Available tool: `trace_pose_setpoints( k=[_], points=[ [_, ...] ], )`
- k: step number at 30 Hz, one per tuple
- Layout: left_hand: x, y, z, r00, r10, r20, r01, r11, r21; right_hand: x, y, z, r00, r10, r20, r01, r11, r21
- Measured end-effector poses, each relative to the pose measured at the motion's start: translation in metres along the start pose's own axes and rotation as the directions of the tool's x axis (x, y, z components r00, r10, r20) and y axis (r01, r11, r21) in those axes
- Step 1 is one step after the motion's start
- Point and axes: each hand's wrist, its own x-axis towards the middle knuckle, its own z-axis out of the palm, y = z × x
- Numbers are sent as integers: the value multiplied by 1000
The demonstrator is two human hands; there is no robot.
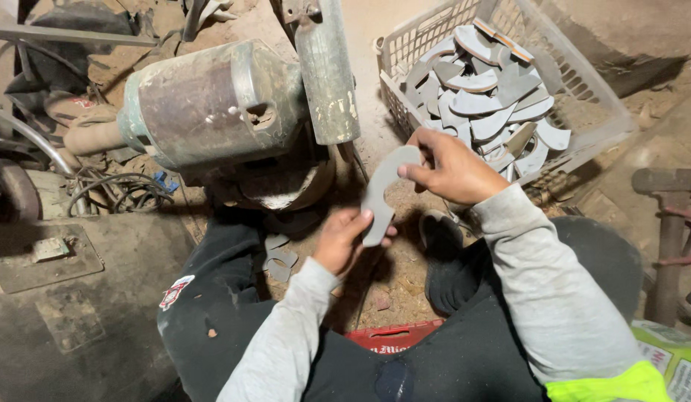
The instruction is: The person sits at a bench grinder and repeatedly presses curved shoe sole pieces against the rotating wheel to smooth their edges. They handle the pieces one at a time, turning them over to grind different sides, and place finished pieces into a nearby plastic basket.
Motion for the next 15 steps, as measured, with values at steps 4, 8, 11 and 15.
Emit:
trace_pose_setpoints(
  k=[4,8,11,15],
  points=[
    [8,-3,16,872,460,-169,-292,765,574,7,-9,8,975,222,-18,-209,937,279],
    [9,14,22,839,525,-141,-325,692,645,10,-8,13,999,-15,-30,29,844,535],
    [6,27,20,862,495,-111,-354,745,566,15,-7,31,992,-85,-94,124,816,564],
    [11,32,19,920,351,-177,-278,899,339,30,-7,56,981,-100,-165,186,721,668]
  ],
)
